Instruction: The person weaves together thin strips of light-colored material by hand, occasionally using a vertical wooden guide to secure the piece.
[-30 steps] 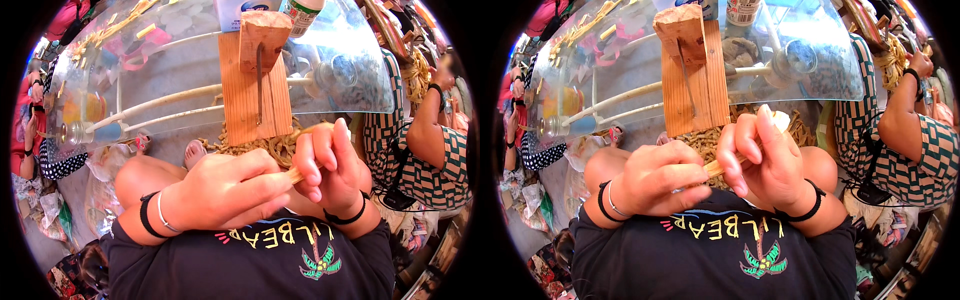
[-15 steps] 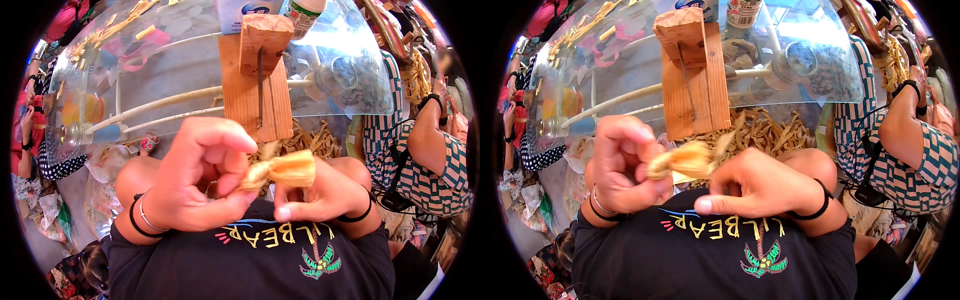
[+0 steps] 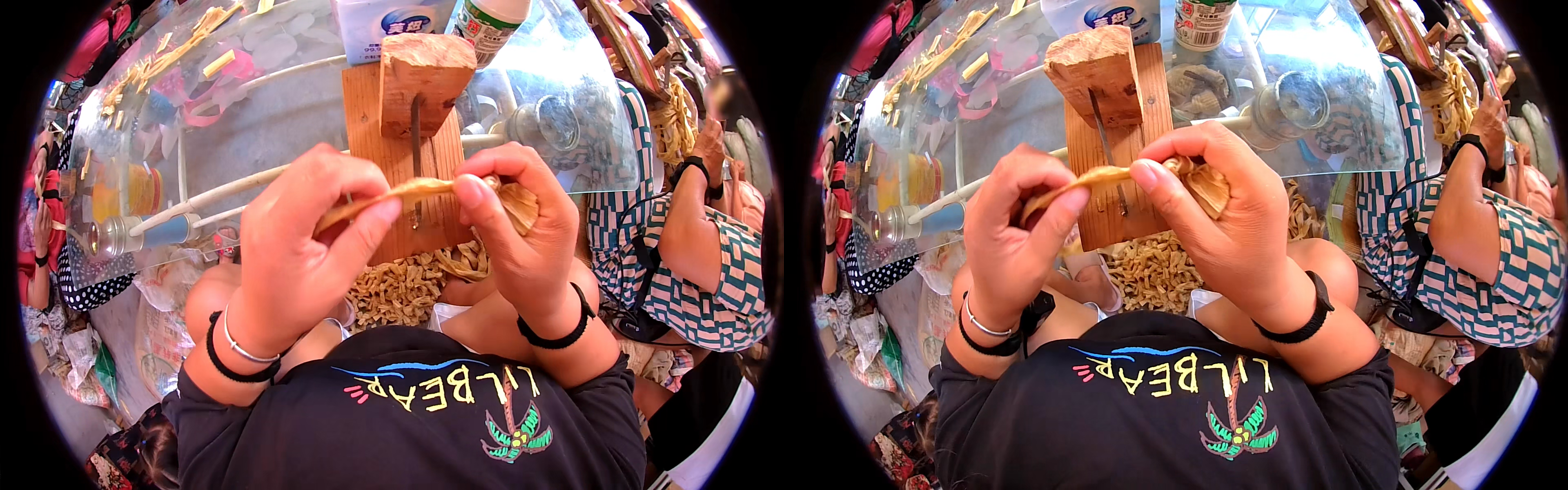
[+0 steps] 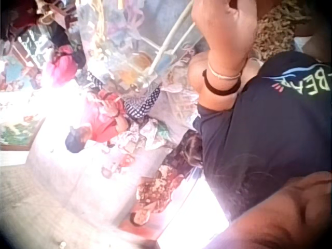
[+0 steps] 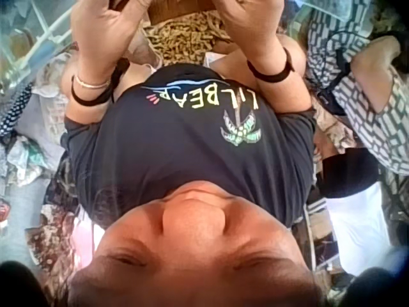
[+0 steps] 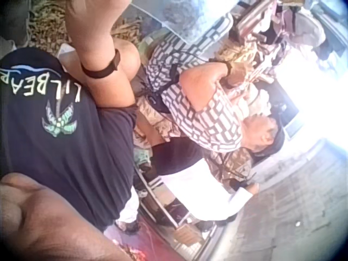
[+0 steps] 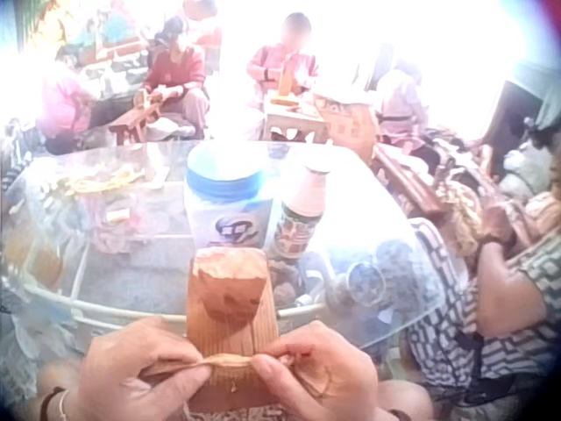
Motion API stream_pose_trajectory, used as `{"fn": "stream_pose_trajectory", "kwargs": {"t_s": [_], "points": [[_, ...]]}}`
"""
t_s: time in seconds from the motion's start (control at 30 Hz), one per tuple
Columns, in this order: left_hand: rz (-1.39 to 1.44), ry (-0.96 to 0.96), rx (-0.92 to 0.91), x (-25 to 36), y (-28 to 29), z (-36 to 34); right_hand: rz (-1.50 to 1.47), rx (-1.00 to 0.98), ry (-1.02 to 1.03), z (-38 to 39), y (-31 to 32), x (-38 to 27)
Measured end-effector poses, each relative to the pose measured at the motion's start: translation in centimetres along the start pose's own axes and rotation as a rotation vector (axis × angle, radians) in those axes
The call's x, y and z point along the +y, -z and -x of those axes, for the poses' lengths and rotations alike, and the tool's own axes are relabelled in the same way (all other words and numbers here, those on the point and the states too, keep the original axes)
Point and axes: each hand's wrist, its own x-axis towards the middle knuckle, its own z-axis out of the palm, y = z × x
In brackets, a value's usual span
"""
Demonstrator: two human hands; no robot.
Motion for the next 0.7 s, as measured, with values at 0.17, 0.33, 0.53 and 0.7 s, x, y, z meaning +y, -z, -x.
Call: {"fn": "stream_pose_trajectory", "kwargs": {"t_s": [0.17,0.33,0.53,0.7], "points": [[-0.257,0.016,-0.031,-0.9,-0.4,-0.9,0.500,-0.056,0.302,-1.4,-0.5,1.6],[-0.017,0.122,0.055,-0.2,1.1,1.7,0.249,-0.089,0.348,0.4,1.4,0.7],[0.064,-0.387,-0.121,2.6,1.6,2.0,0.264,-0.396,0.488,2.7,-0.9,-1.9],[0.464,-0.086,-0.242,2.3,-1.6,4.5,-0.130,-0.369,0.381,3.7,-1.1,-2.6]]}}
